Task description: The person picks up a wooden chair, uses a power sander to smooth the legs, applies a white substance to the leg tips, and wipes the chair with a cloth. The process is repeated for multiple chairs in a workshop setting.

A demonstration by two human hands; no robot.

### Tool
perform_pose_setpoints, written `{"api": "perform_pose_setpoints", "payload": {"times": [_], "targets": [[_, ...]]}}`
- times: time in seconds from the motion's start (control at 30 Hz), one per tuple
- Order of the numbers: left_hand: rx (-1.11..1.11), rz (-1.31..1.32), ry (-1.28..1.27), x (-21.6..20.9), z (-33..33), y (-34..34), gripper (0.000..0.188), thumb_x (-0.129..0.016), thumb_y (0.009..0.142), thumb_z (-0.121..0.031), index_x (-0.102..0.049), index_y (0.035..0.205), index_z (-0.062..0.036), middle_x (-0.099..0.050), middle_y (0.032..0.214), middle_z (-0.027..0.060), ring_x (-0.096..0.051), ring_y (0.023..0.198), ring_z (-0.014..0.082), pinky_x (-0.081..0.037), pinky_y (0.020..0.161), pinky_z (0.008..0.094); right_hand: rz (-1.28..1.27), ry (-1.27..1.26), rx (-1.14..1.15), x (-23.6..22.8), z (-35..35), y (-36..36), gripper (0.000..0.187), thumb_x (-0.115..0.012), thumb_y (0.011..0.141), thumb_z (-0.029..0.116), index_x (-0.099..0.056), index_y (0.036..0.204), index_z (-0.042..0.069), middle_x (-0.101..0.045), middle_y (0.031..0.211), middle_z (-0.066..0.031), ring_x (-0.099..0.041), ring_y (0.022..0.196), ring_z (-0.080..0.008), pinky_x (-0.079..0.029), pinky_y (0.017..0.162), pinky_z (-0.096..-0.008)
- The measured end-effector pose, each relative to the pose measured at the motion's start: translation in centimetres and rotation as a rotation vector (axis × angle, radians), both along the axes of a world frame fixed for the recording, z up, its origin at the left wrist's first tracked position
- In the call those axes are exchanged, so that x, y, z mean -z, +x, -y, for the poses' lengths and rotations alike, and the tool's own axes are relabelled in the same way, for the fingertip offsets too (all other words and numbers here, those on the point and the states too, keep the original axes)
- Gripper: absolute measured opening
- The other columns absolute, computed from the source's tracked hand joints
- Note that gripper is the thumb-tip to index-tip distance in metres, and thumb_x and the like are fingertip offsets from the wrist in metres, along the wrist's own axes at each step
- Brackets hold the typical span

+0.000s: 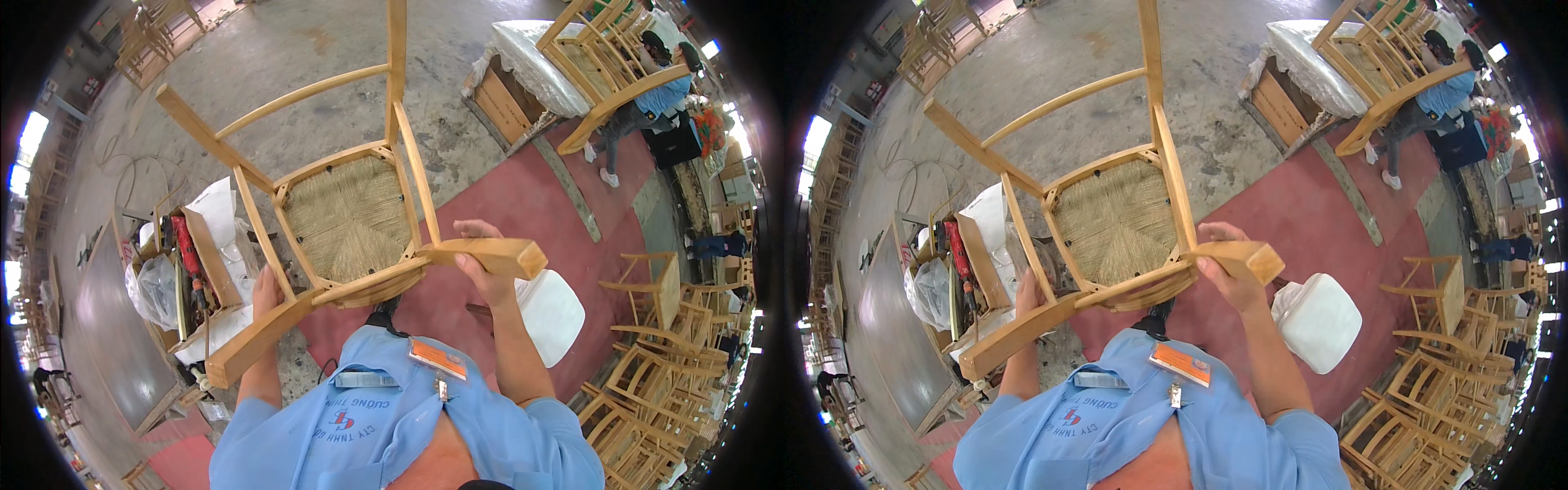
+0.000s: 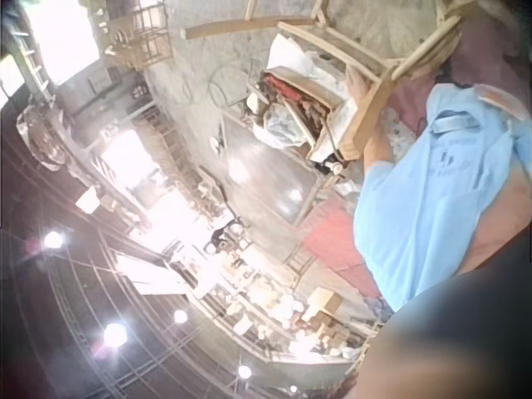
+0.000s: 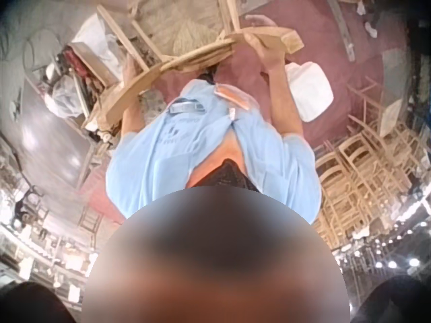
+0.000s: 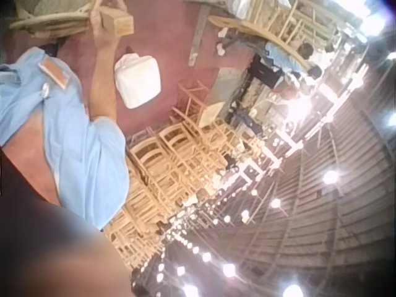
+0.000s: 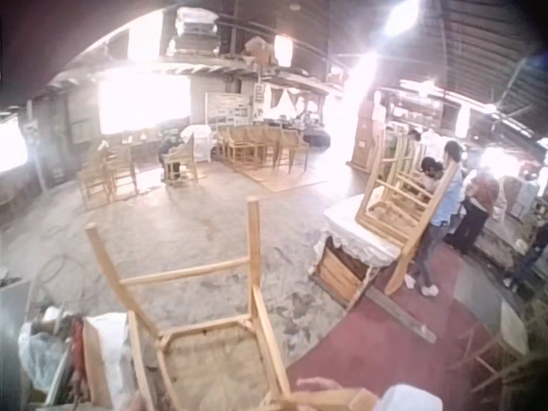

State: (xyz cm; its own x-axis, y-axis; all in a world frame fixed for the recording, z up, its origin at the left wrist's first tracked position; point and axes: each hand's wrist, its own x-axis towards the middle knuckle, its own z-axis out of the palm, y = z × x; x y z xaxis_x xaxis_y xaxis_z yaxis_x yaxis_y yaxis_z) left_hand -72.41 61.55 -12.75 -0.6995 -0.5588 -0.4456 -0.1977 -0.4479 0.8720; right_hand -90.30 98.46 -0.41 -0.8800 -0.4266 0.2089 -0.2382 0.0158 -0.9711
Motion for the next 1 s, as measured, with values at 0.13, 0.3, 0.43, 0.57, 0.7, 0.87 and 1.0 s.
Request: {"api": "perform_pose_setpoints", "payload": {"times": [0.13,0.3,0.43,0.57,0.7,0.87,1.0], "targets": [[-0.333,-0.285,0.079,-2.9,-4.0,5.1,0.063,-0.027,0.101,-0.052,-0.057,0.119,0.0004,-0.062,0.115,0.0139,-0.059,0.102,0.0240,-0.043,0.096,0.0363,0.058,-0.162,-0.069,0.5,-0.6,-0.5,0.032,-0.062,0.077,-0.001,-0.057,0.109,0.003,-0.061,0.116,-0.0103,-0.057,0.107,-0.0175,-0.046,0.093,-0.0322],[-0.217,-0.597,-0.227,-6.4,-4.3,2.6,0.070,-0.027,0.097,-0.060,-0.063,0.096,0.0005,-0.065,0.091,0.0149,-0.061,0.088,0.0251,-0.048,0.083,0.0355,-0.143,-0.031,0.021,-0.5,0.9,-4.6,0.006,-0.064,0.074,0.007,-0.064,0.080,0.004,-0.065,0.083,-0.0047,-0.061,0.077,-0.0131,-0.048,0.068,-0.0280],[-0.505,-0.610,-0.244,-10.8,-6.1,0.3,0.071,-0.030,0.092,-0.068,-0.061,0.084,-0.0037,-0.060,0.072,0.0116,-0.059,0.069,0.0246,-0.049,0.068,0.0372,-0.171,-0.149,0.180,-5.7,0.9,-4.1,0.017,-0.065,0.072,0.012,-0.058,0.081,-0.001,-0.057,0.067,-0.0050,-0.054,0.062,-0.0125,-0.046,0.059,-0.0319],[-0.286,-0.717,-0.266,-17.9,-9.1,-0.2,0.074,-0.023,0.092,-0.072,-0.056,0.092,-0.0055,-0.058,0.075,0.0102,-0.057,0.071,0.0231,-0.047,0.068,0.0351,-0.171,-0.190,0.268,-11.8,-5.7,-0.4,0.015,-0.065,0.071,0.011,-0.061,0.080,-0.001,-0.060,0.067,-0.0045,-0.056,0.064,-0.0119,-0.047,0.059,-0.0304],[-0.106,-0.714,-0.181,-23.6,-14.4,-3.1,0.077,-0.023,0.091,-0.074,-0.055,0.097,-0.0050,-0.059,0.082,0.0109,-0.056,0.073,0.0230,-0.048,0.067,0.0346,-0.217,-0.207,0.460,-16.8,-14.3,4.5,0.009,-0.066,0.071,0.006,-0.066,0.077,0.000,-0.065,0.071,-0.0037,-0.061,0.066,-0.0118,-0.048,0.060,-0.0277],[0.218,-0.701,-0.004,-27.6,-22.4,-9.9,0.072,-0.026,0.093,-0.071,-0.055,0.099,-0.0050,-0.058,0.083,0.0117,-0.056,0.073,0.0235,-0.048,0.066,0.0336,-0.249,-0.283,0.738,-19.4,-23.3,11.7,0.011,-0.067,0.070,0.004,-0.066,0.080,-0.001,-0.065,0.074,-0.0052,-0.061,0.067,-0.0139,-0.049,0.062,-0.0281],[0.518,-0.738,0.046,-28.0,-31.1,-18.3,0.062,-0.034,0.093,-0.068,-0.051,0.107,-0.0102,-0.058,0.079,0.0104,-0.057,0.067,0.0232,-0.051,0.062,0.0377,-0.302,-0.366,1.057,-20.1,-28.3,15.9,0.013,-0.067,0.069,0.004,-0.065,0.081,-0.002,-0.062,0.074,-0.0030,-0.057,0.066,-0.0112,-0.046,0.060,-0.0278]]}}
